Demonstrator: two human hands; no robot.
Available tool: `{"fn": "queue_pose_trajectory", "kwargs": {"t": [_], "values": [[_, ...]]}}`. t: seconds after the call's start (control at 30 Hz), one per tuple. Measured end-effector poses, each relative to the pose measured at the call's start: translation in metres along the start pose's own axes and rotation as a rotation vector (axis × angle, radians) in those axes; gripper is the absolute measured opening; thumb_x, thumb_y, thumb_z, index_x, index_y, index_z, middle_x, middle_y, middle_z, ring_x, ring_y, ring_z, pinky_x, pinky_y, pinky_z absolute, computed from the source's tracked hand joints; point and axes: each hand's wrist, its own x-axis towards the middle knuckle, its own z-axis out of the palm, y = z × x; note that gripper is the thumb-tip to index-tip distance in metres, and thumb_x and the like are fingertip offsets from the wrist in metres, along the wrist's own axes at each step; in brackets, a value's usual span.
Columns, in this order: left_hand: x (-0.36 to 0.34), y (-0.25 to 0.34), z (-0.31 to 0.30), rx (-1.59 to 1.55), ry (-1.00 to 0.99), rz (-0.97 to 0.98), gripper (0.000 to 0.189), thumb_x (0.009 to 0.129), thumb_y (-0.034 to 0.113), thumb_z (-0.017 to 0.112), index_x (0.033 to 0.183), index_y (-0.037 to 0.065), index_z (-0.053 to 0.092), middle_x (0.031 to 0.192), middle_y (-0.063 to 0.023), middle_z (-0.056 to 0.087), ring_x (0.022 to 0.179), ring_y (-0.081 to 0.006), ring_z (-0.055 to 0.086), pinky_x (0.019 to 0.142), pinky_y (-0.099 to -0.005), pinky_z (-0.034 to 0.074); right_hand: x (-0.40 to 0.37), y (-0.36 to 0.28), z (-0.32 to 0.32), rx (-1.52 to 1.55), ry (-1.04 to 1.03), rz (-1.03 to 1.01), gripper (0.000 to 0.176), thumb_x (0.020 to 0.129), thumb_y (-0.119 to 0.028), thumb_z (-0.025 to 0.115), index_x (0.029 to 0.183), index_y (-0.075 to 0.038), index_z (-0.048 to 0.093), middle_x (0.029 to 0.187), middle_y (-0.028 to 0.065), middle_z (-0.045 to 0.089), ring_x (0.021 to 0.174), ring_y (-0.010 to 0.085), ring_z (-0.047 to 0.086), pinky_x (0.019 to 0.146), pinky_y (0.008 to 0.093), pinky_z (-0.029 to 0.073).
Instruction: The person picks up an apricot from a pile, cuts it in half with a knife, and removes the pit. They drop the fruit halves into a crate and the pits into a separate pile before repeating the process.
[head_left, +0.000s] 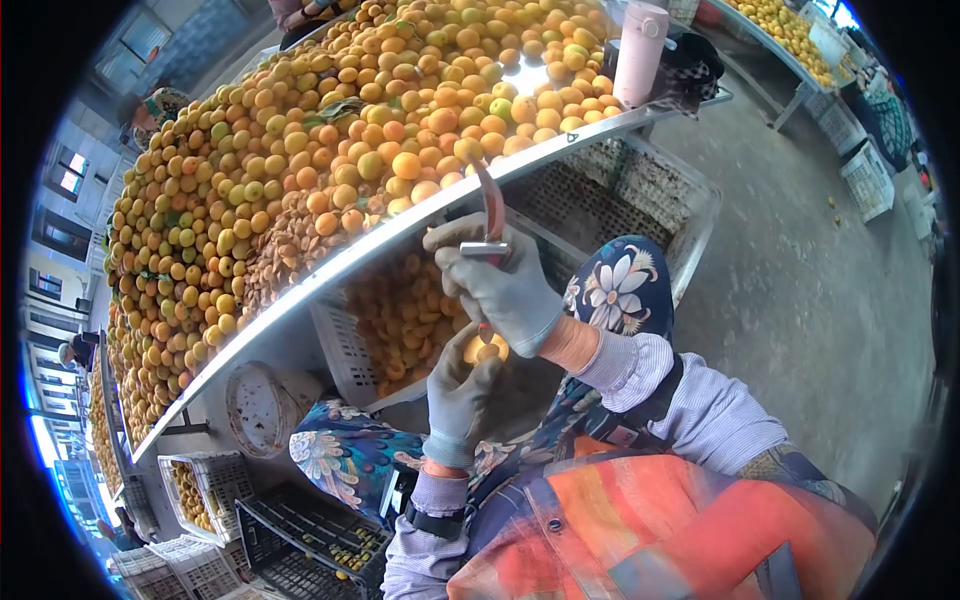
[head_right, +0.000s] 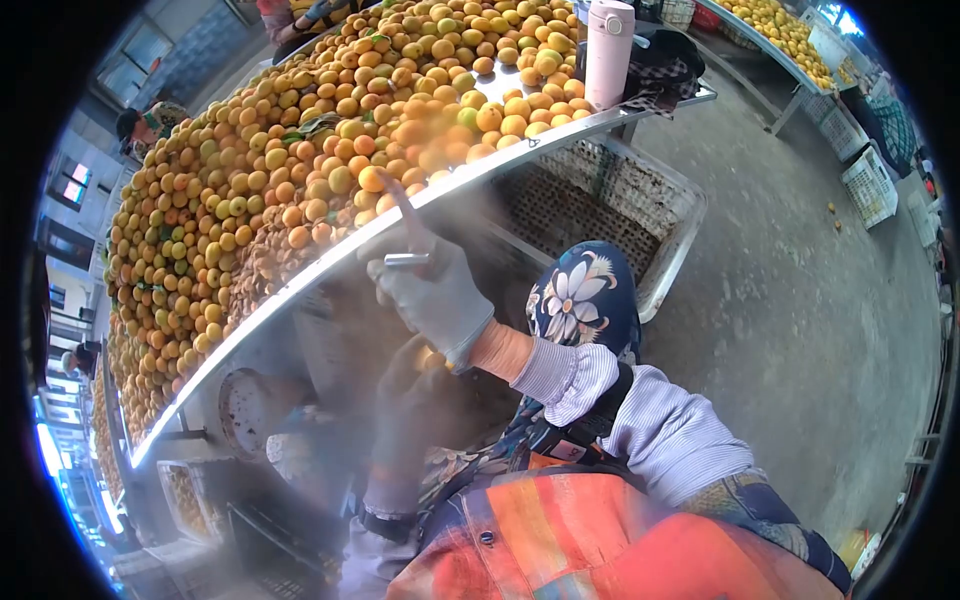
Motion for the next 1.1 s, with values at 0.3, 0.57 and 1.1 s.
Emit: {"fn": "queue_pose_trajectory", "kwargs": {"t": [0.3,0.57,1.1], "values": [[-0.005,0.0,0.011,0.109,0.084,-0.071,0.042,0.086,-0.001,0.061,0.127,-0.006,0.051,0.111,-0.007,0.06,0.092,-0.0099,0.057,0.08,-0.0225,0.048,0.027,0.03,-0.026,0.174,0.239,0.28,0.009,0.092,-0.009,0.056,0.1,-0.007,0.06,0.069,-0.0015,0.051,0.044,0.0027,0.035,0.038,0.0173,0.028],[-0.003,-0.001,0.01,0.118,0.006,-0.002,0.045,0.087,0.002,0.062,0.129,-0.006,0.048,0.113,-0.0083,0.059,0.096,-0.012,0.057,0.085,-0.0245,0.048,0.03,0.027,-0.039,0.283,0.281,0.356,0.012,0.094,-0.012,0.053,0.105,-0.008,0.058,0.069,-0.0021,0.051,0.043,0.0035,0.035,0.038,0.0177,0.027],[-0.001,0.005,0.019,0.152,-0.029,0.025,0.047,0.088,0.01,0.065,0.128,-0.005,0.045,0.11,-0.0083,0.057,0.095,-0.0118,0.056,0.084,-0.0246,0.047,0.025,0.032,-0.046,0.409,0.131,0.452,0.008,0.095,-0.012,0.053,0.101,-0.009,0.056,0.065,-0.0055,0.044,0.043,0.0016,0.031,0.037,0.0186,0.025]]}}
